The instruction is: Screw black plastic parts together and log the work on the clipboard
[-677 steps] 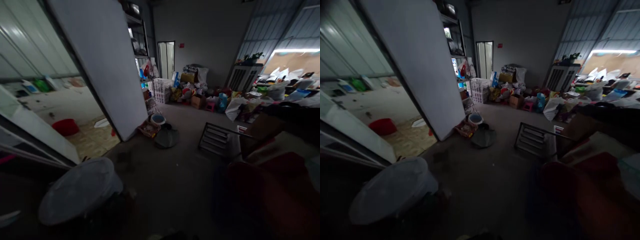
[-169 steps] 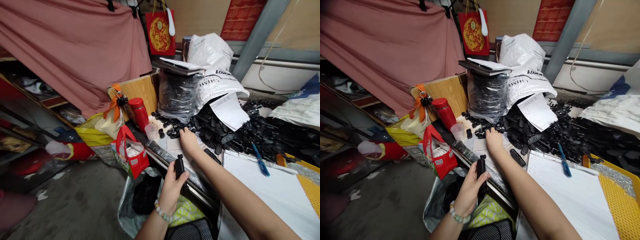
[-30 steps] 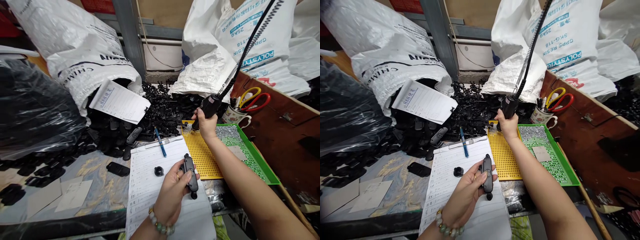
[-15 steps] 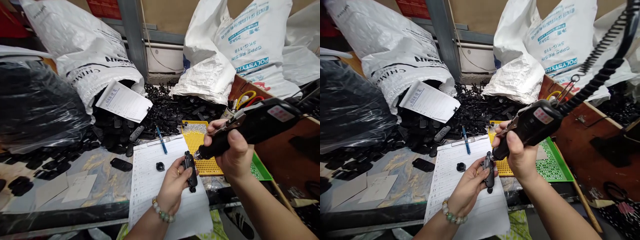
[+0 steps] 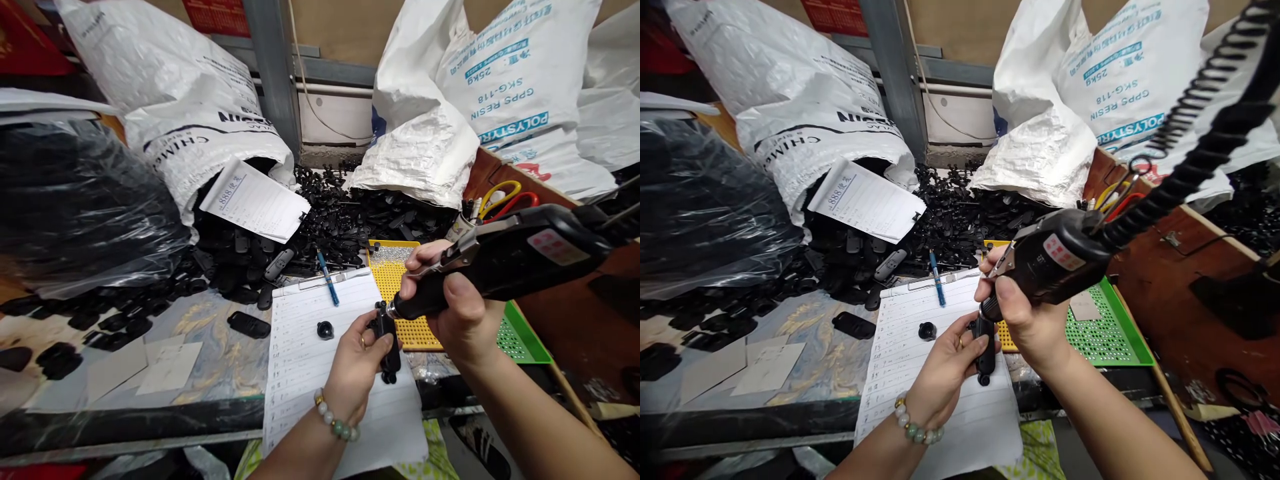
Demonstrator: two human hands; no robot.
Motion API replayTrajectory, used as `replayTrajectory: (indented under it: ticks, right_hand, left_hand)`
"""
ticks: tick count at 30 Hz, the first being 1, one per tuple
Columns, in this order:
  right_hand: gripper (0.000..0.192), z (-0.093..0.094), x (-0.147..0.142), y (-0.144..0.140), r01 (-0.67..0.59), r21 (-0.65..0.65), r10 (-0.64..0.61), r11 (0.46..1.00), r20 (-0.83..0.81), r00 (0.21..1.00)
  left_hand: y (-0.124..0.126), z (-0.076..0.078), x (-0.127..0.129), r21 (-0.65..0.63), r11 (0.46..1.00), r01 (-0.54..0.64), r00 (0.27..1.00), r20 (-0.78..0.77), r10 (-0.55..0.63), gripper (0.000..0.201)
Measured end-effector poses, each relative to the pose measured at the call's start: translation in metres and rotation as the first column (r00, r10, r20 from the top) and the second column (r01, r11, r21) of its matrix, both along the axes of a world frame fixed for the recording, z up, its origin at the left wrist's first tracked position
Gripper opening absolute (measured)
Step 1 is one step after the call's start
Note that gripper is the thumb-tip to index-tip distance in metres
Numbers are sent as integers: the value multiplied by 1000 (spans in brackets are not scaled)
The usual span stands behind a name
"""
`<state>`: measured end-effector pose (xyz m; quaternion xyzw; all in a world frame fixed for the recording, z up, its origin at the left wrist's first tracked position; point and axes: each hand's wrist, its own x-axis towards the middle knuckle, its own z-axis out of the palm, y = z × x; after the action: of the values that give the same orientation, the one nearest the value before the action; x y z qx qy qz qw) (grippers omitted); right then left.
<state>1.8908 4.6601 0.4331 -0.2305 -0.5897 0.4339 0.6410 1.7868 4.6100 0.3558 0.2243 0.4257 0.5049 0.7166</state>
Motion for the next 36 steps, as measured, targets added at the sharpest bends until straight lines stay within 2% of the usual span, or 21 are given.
replayTrajectory:
  ticks: [4, 10, 16, 22, 25, 27, 29, 32, 34, 36]
  right_hand:
    - [25, 0, -1, -1, 17, 16, -17, 1000, 22, 1000]
    - [26, -4, -3, 0, -6, -30, 8, 1000, 63, 998]
    - [19, -11, -8, -3, 12, 14, -13, 1000, 53, 999]
    - [22, -19, -7, 1, -93, 27, 91, 995, 91, 992]
    - [27, -11, -1, 1, -186, -18, 187, 982, 125, 974]
    - [26, 3, 1, 0, -197, 37, 194, 980, 86, 977]
    - [25, 18, 0, 5, -146, 118, 144, 982, 24, 989]
    - [21, 27, -5, 29, 74, 142, -64, 987, -73, 995]
    - [20, 19, -9, 56, 253, 112, -237, 961, -136, 962]
    - [24, 2, -12, 86, 352, 56, -341, 934, -144, 929]
  left_hand:
    - [1, -1, 0, 20, 1000, -9, 1000, -3, 9, 48]
    - [0, -1, 1, 48, 999, 11, 1000, -19, -10, 45]
    - [-2, -2, 1, 67, 998, 10, 1000, 2, -10, 42]
    - [2, 0, 0, 71, 997, 5, 999, 40, -8, 40]
    - [3, 1, -1, 99, 994, 48, 997, 52, -53, 41]
    - [2, 2, -1, 109, 991, 76, 995, 48, -82, 40]
    - [1, 3, -3, 87, 992, 89, 996, 19, -91, 39]
    - [0, 3, -8, 53, 996, 68, 997, -26, -66, 44]
    - [0, 3, -14, 61, 998, 22, 999, -28, -20, 47]
    - [2, 1, -19, 80, 997, -14, 1000, -2, 14, 51]
